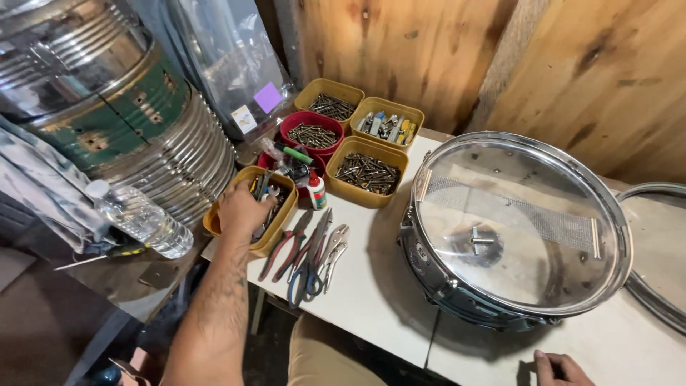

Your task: The person places a clear drumhead onto a snare drum shell and secures it by tightening the tension rods with their fingers. They then place a metal mesh strip across the drumhead and continue to adjust the tension rods.

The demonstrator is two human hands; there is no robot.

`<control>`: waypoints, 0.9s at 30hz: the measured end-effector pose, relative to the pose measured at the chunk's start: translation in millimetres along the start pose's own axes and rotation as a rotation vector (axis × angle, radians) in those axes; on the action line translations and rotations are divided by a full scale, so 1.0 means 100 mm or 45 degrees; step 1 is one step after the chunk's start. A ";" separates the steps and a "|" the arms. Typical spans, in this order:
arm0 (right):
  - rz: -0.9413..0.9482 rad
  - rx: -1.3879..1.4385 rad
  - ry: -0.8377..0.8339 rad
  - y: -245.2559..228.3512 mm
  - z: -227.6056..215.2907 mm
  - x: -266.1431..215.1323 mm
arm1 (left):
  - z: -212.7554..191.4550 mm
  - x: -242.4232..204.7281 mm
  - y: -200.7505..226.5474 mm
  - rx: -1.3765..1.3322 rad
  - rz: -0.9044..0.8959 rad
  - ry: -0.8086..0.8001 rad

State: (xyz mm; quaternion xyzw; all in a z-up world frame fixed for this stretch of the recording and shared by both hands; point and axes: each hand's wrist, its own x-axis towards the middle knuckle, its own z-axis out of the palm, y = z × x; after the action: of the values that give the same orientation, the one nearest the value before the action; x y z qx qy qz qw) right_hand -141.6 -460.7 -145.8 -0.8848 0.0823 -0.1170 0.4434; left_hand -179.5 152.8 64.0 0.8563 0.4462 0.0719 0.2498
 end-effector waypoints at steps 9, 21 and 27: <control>0.055 -0.093 0.037 -0.44 -0.12 -0.12 | 0.01 0.15 -0.20 -0.030 -0.168 -0.106; 0.002 -0.141 0.045 -0.24 -0.05 -0.05 | 0.54 0.68 -0.24 0.747 0.428 0.202; 0.042 -0.056 0.039 -0.35 -0.10 -0.08 | 0.35 0.38 -0.03 -0.405 0.095 0.359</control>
State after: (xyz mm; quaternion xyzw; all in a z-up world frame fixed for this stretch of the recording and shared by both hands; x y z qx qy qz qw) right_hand -150.8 -445.5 -112.6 -0.8910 0.1063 -0.1213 0.4244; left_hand -147.1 172.5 28.4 0.8035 0.4277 0.2698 0.3140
